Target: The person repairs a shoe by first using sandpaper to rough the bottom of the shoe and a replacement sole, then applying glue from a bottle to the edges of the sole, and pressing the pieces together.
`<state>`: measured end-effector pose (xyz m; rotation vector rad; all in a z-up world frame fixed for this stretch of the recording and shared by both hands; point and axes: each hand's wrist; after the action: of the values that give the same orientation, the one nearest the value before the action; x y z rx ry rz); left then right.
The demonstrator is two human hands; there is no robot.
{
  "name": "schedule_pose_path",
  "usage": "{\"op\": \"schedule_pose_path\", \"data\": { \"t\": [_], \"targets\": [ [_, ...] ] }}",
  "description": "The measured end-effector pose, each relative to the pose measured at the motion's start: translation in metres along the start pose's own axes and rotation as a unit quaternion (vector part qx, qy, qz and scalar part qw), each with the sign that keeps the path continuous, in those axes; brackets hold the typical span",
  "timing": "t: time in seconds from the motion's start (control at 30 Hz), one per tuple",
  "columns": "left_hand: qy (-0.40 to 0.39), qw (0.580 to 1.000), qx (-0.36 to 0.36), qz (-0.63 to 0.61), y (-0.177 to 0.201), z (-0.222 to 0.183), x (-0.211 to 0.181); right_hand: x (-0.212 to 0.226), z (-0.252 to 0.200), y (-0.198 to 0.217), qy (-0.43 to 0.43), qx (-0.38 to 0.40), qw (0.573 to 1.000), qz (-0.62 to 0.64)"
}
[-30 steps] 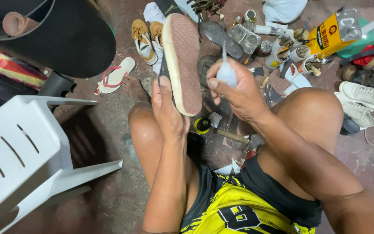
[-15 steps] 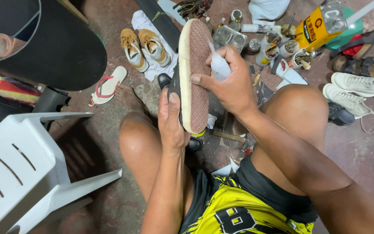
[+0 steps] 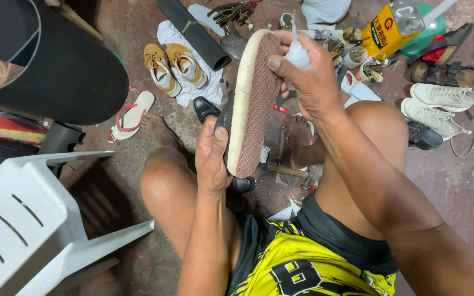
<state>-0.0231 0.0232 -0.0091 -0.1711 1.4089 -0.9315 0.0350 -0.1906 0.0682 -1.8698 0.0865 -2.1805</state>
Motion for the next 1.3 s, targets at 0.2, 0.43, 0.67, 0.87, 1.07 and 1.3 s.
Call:
{"op": "schedule_pose_path", "data": {
  "t": [0.2, 0.43, 0.67, 0.87, 1.07, 1.3],
  "targets": [
    [-0.017, 0.955, 0.030, 0.295, -0.010, 0.009, -0.033, -0.011, -0.007, 0.012, -0.028, -0.022, 0.997, -0.070],
    [0.031, 0.833, -0.027, 0.552, -0.030, 0.010, -0.044, -0.029, -0.019, 0.006, -0.072, 0.029, 0.994, -0.082],
    [0.056, 0.827, -0.052, 0.557, -0.030, 0.013, -0.043, -0.046, -0.030, 0.000, -0.142, 0.047, 0.988, -0.044],
    [0.088, 0.832, -0.052, 0.545, -0.029, 0.013, -0.046, -0.044, -0.030, -0.002, -0.133, 0.060, 0.989, -0.023],
    [0.032, 0.816, -0.051, 0.575, -0.029, 0.012, -0.040, -0.036, -0.033, -0.006, -0.126, 0.083, 0.982, -0.111],
    [-0.001, 0.822, -0.047, 0.568, -0.030, 0.012, -0.039, -0.025, -0.034, -0.011, -0.130, 0.093, 0.981, -0.110]
  ]
}}
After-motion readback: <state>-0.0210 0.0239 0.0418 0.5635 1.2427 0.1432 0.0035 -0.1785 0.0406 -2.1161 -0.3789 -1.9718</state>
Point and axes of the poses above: each hand's wrist, its own z-axis towards the middle knuckle, its own y-axis out of the back of the hand, x = y × z, and after that the axes turned 14 degrees about x, right-handed
